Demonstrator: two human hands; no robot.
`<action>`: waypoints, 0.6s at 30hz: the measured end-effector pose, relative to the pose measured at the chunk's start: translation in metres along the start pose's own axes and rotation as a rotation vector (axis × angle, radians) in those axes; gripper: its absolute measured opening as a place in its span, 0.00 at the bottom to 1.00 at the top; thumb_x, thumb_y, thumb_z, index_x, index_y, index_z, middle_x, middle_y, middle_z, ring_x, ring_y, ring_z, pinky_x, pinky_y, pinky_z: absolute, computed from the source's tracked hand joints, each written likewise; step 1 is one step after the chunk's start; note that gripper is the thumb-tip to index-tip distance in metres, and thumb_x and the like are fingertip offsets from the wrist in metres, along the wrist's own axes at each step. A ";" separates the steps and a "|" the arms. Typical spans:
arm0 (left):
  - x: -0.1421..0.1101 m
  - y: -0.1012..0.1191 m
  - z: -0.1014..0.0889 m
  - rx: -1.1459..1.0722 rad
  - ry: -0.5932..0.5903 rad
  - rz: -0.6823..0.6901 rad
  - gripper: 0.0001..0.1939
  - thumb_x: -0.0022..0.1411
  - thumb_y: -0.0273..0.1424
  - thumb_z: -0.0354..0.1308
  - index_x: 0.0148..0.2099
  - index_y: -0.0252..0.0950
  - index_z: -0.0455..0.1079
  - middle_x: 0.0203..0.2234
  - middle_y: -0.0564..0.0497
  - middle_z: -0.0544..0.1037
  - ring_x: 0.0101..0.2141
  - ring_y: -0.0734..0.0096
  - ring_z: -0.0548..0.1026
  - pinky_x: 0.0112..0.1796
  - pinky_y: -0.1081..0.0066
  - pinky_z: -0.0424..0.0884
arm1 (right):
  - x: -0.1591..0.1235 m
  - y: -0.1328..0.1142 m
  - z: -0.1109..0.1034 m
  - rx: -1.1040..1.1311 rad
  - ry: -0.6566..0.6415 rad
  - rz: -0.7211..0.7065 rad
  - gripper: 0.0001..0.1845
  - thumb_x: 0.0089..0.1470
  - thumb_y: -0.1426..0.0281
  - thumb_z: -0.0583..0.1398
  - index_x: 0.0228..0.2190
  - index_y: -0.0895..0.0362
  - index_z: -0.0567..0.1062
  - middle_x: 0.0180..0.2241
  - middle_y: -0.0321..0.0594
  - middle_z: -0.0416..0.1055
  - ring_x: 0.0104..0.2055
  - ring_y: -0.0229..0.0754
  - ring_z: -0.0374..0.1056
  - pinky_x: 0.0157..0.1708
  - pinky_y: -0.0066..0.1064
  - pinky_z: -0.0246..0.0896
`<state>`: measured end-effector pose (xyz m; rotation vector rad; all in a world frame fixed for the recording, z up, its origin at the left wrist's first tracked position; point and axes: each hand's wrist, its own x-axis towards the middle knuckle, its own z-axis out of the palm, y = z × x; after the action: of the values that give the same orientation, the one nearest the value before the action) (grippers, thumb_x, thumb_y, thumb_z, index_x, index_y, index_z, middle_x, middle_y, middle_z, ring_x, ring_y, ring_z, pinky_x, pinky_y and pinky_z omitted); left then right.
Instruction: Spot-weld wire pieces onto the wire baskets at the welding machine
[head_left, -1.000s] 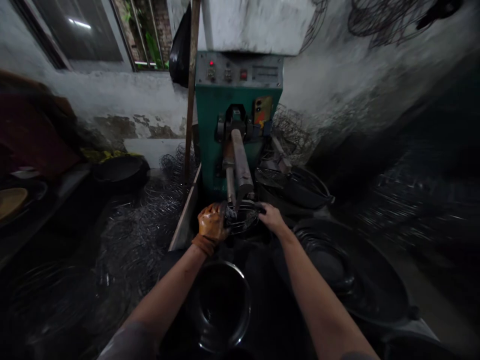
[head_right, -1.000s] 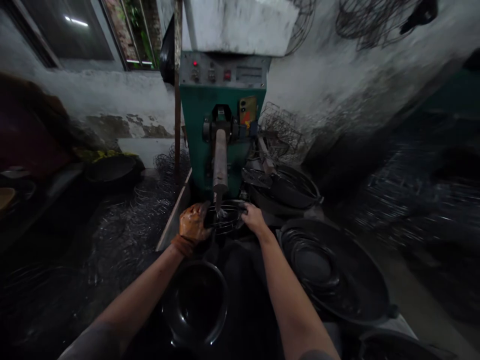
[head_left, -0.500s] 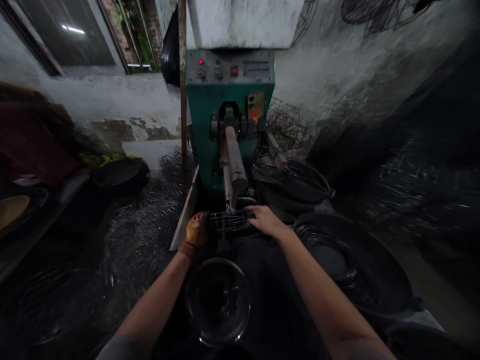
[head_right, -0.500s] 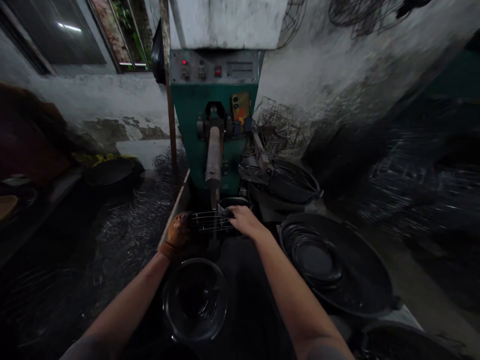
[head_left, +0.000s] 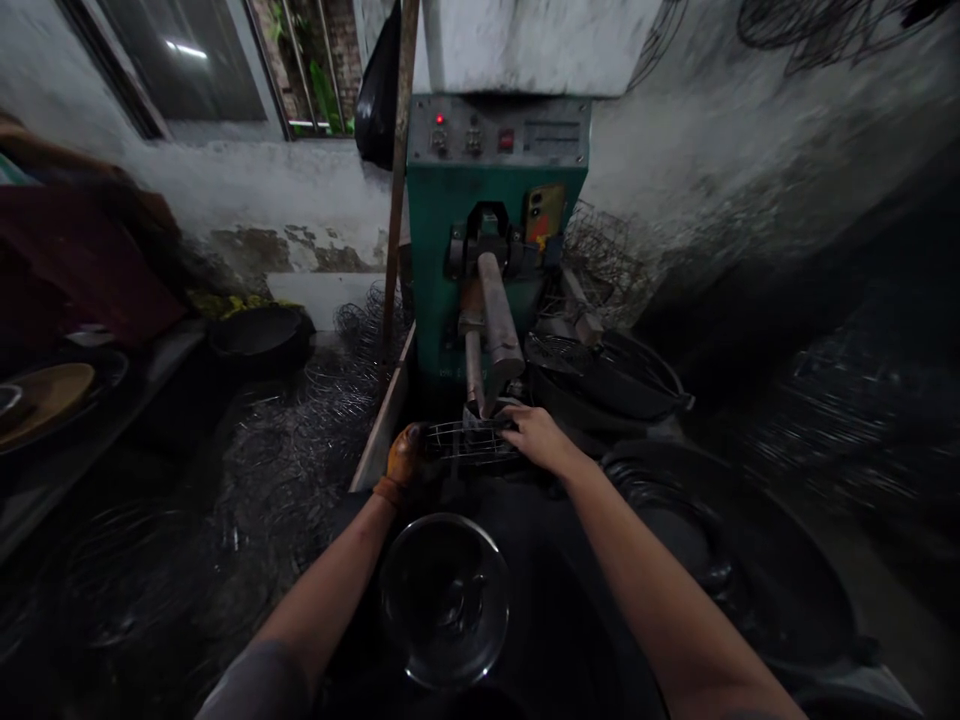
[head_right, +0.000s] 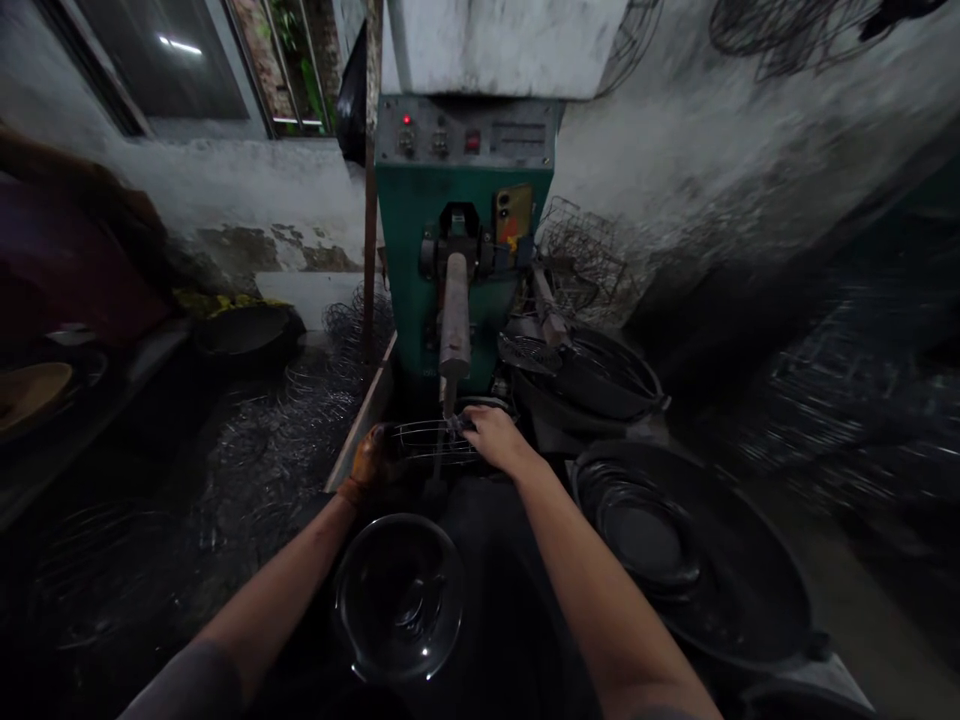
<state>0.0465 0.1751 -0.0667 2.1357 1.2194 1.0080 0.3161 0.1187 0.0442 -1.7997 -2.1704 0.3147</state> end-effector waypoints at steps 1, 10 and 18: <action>-0.001 -0.001 0.002 -0.010 0.009 0.001 0.27 0.51 0.39 0.69 0.52 0.36 0.72 0.42 0.44 0.81 0.43 0.53 0.80 0.45 0.57 0.77 | 0.000 -0.001 0.000 -0.017 -0.005 0.001 0.08 0.57 0.75 0.64 0.40 0.59 0.81 0.42 0.47 0.82 0.47 0.50 0.78 0.49 0.33 0.69; -0.002 0.002 -0.001 -0.137 -0.022 0.015 0.31 0.53 0.38 0.68 0.58 0.36 0.69 0.48 0.43 0.80 0.48 0.56 0.79 0.50 0.58 0.77 | -0.003 -0.009 -0.002 -0.067 -0.029 0.007 0.08 0.59 0.76 0.63 0.41 0.59 0.80 0.42 0.50 0.81 0.47 0.51 0.77 0.49 0.35 0.69; 0.001 -0.001 0.008 -0.136 0.012 0.001 0.30 0.53 0.36 0.69 0.57 0.35 0.69 0.48 0.41 0.80 0.48 0.55 0.80 0.51 0.56 0.78 | 0.007 -0.006 0.000 -0.035 0.011 0.015 0.09 0.59 0.76 0.64 0.42 0.58 0.81 0.45 0.48 0.81 0.50 0.50 0.76 0.54 0.34 0.67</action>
<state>0.0525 0.1765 -0.0714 2.0281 1.1218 1.0736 0.3090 0.1243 0.0471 -1.8326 -2.1690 0.2704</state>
